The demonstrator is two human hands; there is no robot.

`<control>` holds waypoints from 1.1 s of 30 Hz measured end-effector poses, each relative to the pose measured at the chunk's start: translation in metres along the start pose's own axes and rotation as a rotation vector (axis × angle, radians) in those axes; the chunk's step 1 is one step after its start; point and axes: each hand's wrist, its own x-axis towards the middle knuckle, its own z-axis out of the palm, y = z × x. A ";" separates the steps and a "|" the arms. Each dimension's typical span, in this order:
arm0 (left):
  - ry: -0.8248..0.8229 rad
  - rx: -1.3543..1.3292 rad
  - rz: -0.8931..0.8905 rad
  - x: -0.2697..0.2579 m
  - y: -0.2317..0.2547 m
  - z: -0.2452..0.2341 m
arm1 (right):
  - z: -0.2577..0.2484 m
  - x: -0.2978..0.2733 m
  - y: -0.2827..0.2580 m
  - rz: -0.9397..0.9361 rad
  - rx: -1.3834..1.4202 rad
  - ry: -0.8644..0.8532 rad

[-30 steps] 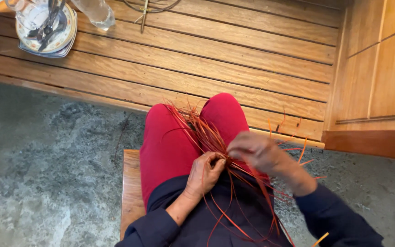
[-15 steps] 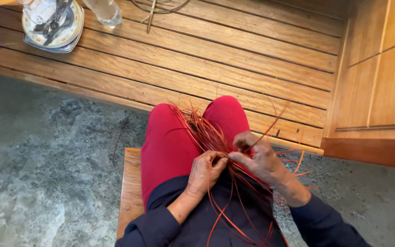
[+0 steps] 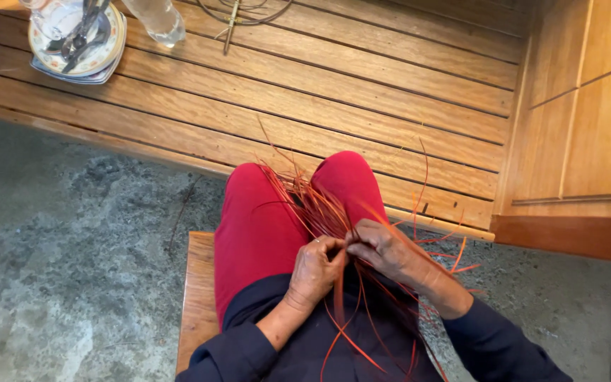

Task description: Weaving thin reddish-brown fibers together by hand to create a structured object.

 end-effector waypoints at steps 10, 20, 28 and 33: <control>-0.104 0.337 0.212 0.007 0.005 -0.090 | -0.007 -0.018 0.021 0.097 0.188 0.168; 0.134 0.593 0.331 -0.009 0.045 -0.072 | 0.005 -0.014 0.021 -0.011 0.167 0.181; 0.021 0.238 0.011 -0.009 0.032 -0.002 | -0.004 -0.026 -0.008 -0.053 0.119 0.125; 0.031 0.071 -0.011 -0.005 0.028 -0.004 | 0.007 -0.033 0.006 -0.097 0.122 0.218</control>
